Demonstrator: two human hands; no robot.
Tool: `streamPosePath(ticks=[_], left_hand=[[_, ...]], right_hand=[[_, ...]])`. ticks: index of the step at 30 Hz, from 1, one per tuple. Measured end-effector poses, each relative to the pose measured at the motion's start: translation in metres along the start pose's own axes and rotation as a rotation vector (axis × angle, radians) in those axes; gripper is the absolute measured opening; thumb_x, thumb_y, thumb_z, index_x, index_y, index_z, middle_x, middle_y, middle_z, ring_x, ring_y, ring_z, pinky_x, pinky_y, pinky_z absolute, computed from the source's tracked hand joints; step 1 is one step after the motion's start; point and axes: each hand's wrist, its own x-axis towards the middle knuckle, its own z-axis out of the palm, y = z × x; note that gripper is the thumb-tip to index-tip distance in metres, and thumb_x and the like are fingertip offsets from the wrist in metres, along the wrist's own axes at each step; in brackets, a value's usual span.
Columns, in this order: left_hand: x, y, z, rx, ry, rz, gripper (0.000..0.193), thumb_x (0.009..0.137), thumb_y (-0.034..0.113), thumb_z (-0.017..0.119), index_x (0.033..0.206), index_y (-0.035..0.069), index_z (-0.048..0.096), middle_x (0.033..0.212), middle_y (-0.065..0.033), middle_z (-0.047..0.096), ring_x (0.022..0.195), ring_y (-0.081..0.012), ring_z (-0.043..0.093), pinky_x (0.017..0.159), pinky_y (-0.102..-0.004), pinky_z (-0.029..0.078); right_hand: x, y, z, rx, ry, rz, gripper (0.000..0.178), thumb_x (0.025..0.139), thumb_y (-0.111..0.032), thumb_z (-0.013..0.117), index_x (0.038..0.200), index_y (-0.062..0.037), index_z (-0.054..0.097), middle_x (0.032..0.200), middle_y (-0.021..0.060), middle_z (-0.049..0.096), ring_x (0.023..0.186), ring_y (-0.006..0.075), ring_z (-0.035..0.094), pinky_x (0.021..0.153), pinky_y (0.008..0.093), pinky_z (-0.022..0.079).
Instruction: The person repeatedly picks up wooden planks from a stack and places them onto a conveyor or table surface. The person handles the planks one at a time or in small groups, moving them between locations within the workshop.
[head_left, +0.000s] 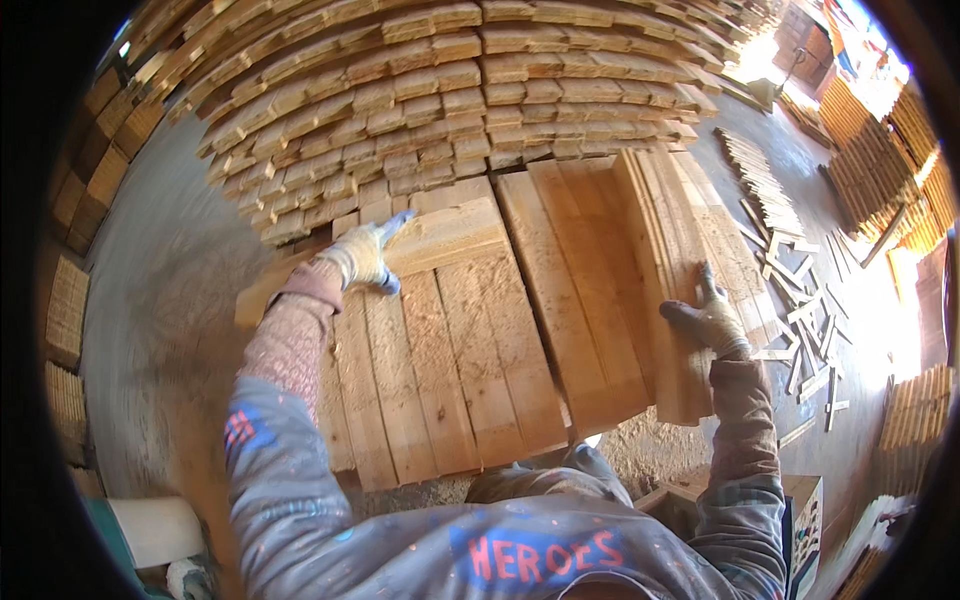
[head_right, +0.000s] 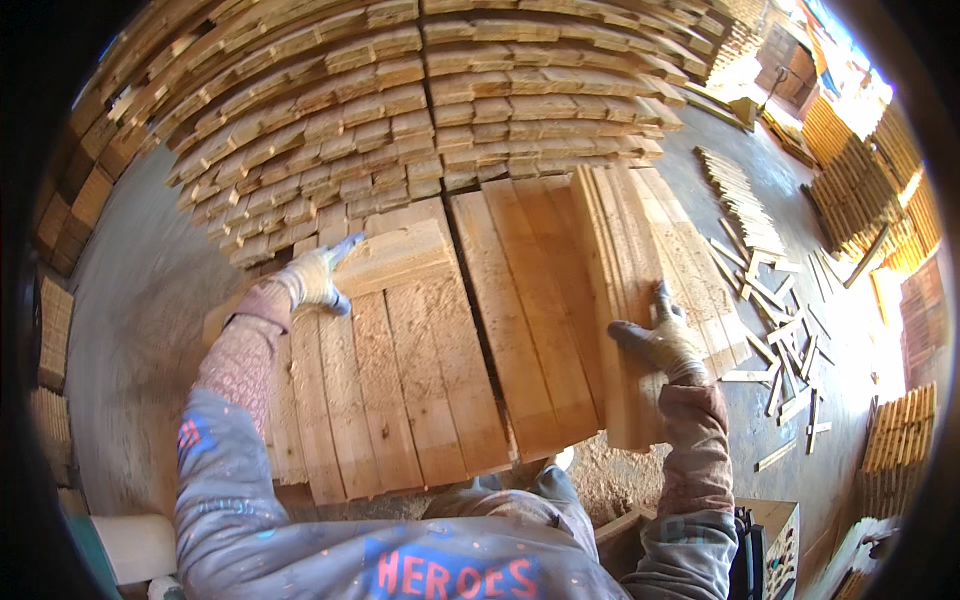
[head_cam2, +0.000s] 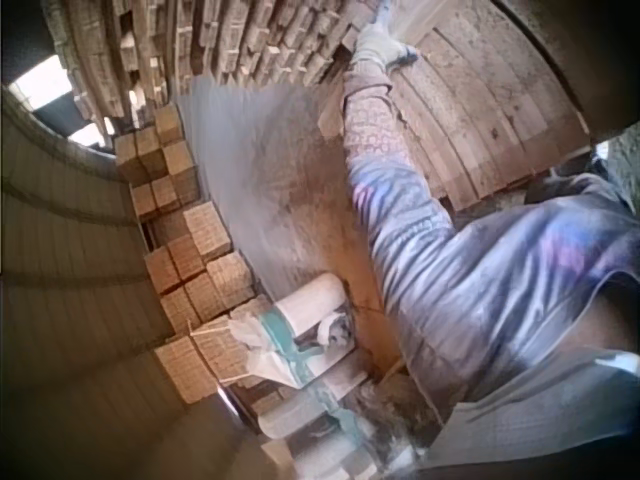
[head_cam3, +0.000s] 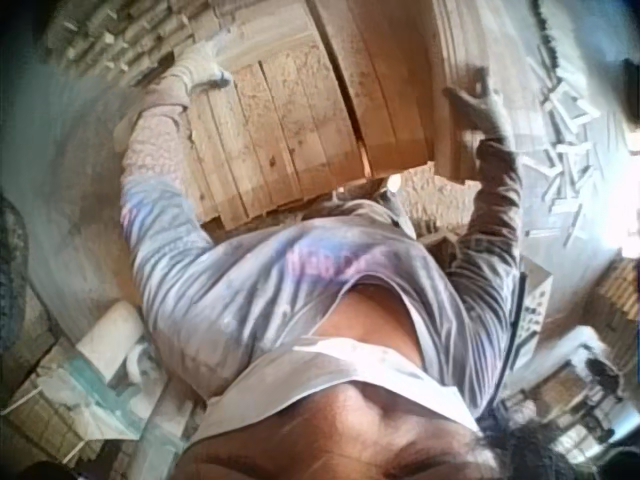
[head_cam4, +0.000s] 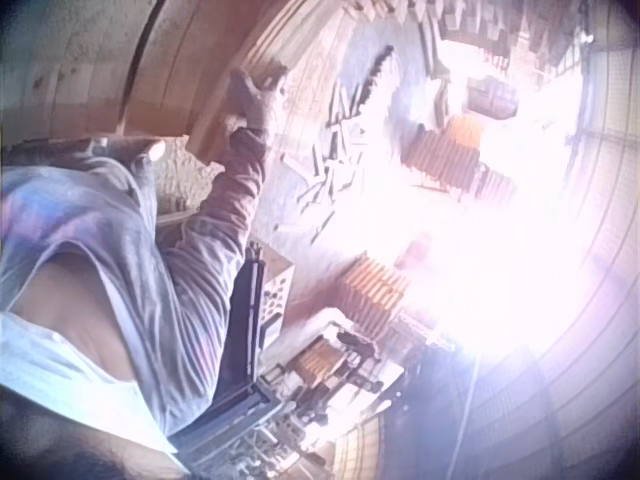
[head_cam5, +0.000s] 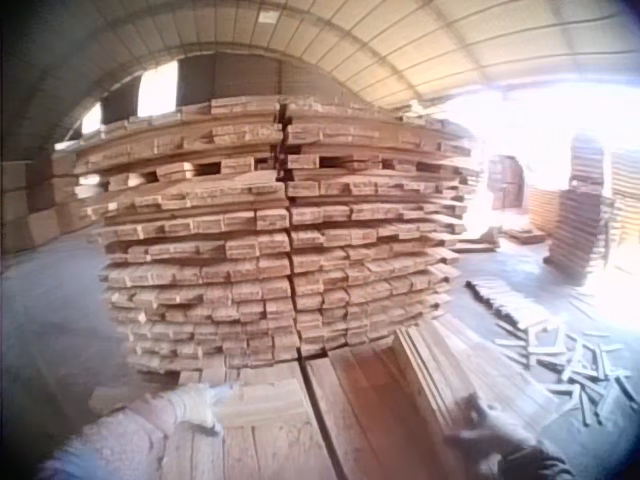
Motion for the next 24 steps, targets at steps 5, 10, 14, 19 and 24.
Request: streamPosePath(ticks=[5,10,14,19,24], left_hand=[[0.010,0.050,-0.035,-0.745,0.153,0.285,0.121,0.064,0.038,0.095,0.161,0.008,0.028,0.117,-0.0256,0.068,0.111,-0.0330,0.067,0.092,-0.0450,0.059],[0.037,0.224,-0.035,-1.219,-0.075,0.192,0.081,0.079,0.053,0.084,0.131,-0.005,0.062,0.122,-0.0200,0.068,0.116,-0.0294,0.063,0.104,-0.0438,0.051],[0.097,0.323,0.052,-1.008,0.201,0.088,0.079,0.088,0.068,0.062,0.128,0.000,0.069,0.141,-0.0251,0.059,0.136,-0.0340,0.053,0.113,-0.0410,0.042],[0.074,0.392,0.088,-0.893,0.196,-0.183,0.112,0.085,0.066,0.070,0.162,0.001,0.020,0.164,-0.0315,0.022,0.150,-0.0439,0.032,0.122,-0.0441,0.033],[0.069,0.354,0.085,-1.170,0.259,-0.018,0.113,0.088,0.061,0.071,0.164,0.005,0.008,0.161,-0.0303,0.031,0.143,-0.0389,0.043,0.117,-0.0432,0.040]], right_hand=[[0.010,-0.002,-0.009,0.192,-0.095,0.025,0.128,0.065,-0.049,0.095,0.160,0.0009,0.025,0.153,0.0284,0.045,0.142,0.0418,0.045,0.117,0.0434,0.038],[0.001,-0.017,-0.024,0.362,-0.177,-0.017,0.121,0.075,-0.028,0.093,0.162,0.0024,0.014,0.138,0.0250,0.059,0.118,0.0318,0.064,0.097,0.0356,0.054],[0.007,0.020,-0.027,0.795,-0.301,0.031,0.068,0.088,-0.014,0.081,0.143,0.0062,0.048,0.114,0.0125,0.069,0.101,0.0192,0.068,0.080,0.0303,0.057],[0.027,0.065,-0.019,0.522,-0.136,0.056,0.039,0.094,-0.019,0.076,0.120,0.0047,0.058,0.102,0.0083,0.072,0.088,0.0162,0.069,0.075,0.0275,0.054],[0.054,0.074,-0.023,0.095,-0.079,-0.114,0.076,0.095,-0.030,0.076,0.145,0.0067,0.034,0.130,0.0248,0.061,0.113,0.0305,0.065,0.090,0.0361,0.055]])
